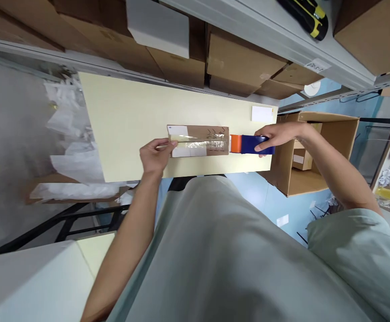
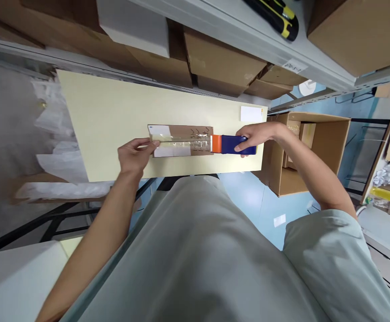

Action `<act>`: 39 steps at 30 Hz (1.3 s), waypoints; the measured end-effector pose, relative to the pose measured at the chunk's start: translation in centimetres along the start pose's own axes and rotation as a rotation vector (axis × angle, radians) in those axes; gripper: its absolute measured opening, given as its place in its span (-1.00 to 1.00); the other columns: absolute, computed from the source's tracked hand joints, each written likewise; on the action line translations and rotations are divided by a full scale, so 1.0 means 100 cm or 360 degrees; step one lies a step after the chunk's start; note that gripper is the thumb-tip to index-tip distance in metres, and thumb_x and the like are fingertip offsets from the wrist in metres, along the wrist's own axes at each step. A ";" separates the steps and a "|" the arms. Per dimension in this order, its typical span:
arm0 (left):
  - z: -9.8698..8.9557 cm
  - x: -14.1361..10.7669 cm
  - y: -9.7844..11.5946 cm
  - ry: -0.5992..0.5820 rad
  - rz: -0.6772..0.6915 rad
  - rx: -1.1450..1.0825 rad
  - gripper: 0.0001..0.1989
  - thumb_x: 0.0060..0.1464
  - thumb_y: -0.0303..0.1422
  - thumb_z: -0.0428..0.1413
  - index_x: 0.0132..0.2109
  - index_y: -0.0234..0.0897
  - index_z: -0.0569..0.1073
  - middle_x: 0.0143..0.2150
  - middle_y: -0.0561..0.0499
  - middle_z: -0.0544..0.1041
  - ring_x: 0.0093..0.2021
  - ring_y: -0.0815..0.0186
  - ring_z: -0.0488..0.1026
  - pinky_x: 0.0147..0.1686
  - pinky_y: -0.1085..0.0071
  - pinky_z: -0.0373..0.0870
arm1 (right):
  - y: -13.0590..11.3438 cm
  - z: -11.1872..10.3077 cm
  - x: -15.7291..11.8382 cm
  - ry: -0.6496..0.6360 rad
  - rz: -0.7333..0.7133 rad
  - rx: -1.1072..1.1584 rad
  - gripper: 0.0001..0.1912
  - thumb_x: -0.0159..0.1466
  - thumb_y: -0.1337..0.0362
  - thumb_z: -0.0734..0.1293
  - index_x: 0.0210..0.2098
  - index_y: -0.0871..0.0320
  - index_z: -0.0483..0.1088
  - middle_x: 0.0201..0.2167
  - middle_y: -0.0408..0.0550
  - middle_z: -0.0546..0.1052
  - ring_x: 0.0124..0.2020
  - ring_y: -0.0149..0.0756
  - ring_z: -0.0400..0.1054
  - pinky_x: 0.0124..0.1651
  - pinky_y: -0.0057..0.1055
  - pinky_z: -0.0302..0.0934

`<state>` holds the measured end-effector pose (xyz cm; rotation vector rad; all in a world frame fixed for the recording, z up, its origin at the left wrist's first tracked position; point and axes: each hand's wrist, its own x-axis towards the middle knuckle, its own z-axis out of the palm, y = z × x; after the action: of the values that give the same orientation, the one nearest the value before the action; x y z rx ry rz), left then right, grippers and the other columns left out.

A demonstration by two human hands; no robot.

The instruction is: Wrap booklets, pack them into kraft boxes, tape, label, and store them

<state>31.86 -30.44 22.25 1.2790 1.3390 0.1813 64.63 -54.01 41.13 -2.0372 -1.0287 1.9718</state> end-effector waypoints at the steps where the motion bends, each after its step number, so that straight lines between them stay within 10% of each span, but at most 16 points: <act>1: 0.001 0.002 -0.001 0.0016 -0.0016 -0.0005 -0.67 -0.15 -0.31 0.54 -0.27 -0.29 0.63 -0.35 0.09 0.65 -0.36 0.35 0.52 -0.32 0.37 0.54 | 0.012 -0.005 -0.008 -0.0047 0.0021 -0.0007 -0.38 0.18 -0.33 0.60 -0.26 0.14 0.62 -0.36 -0.03 0.69 -0.28 -0.09 0.58 -0.15 -0.21 0.47; 12: 0.010 0.009 0.000 0.0188 -0.0057 0.0104 -0.50 -0.36 -0.20 0.64 -0.31 -0.31 0.62 -0.45 0.13 0.61 -0.47 0.43 0.36 -0.44 0.36 0.44 | 0.074 0.000 0.069 -0.0262 0.0272 -0.0056 -0.36 0.08 -0.28 0.65 -0.26 0.17 0.58 -0.30 0.05 0.73 -0.15 0.04 0.64 -0.03 -0.12 0.45; 25: 0.015 0.009 0.007 0.0187 -0.0071 0.0200 -0.41 -0.26 0.03 0.60 -0.34 -0.30 0.56 -0.56 0.18 0.49 -0.51 0.43 0.31 -0.43 0.29 0.42 | 0.082 0.003 0.042 -0.0174 0.0126 -0.0086 -0.44 0.19 -0.15 0.64 -0.09 0.18 0.61 -0.18 0.03 0.75 -0.12 -0.03 0.63 -0.03 -0.23 0.38; 39: 0.009 0.013 -0.007 0.0118 0.0032 0.0301 -0.68 -0.07 -0.34 0.44 -0.15 -0.39 0.66 -0.30 0.02 0.65 -0.44 0.39 0.43 -0.31 0.34 0.54 | 0.052 0.106 0.074 0.0686 0.0552 -0.0311 -0.56 0.42 0.17 0.50 0.21 0.23 0.54 0.19 0.23 0.67 0.18 0.06 0.59 0.16 -0.25 0.41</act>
<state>32.59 -30.26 20.75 1.4564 1.4332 0.1191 56.22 -57.77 30.74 -2.7418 -0.8417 1.4852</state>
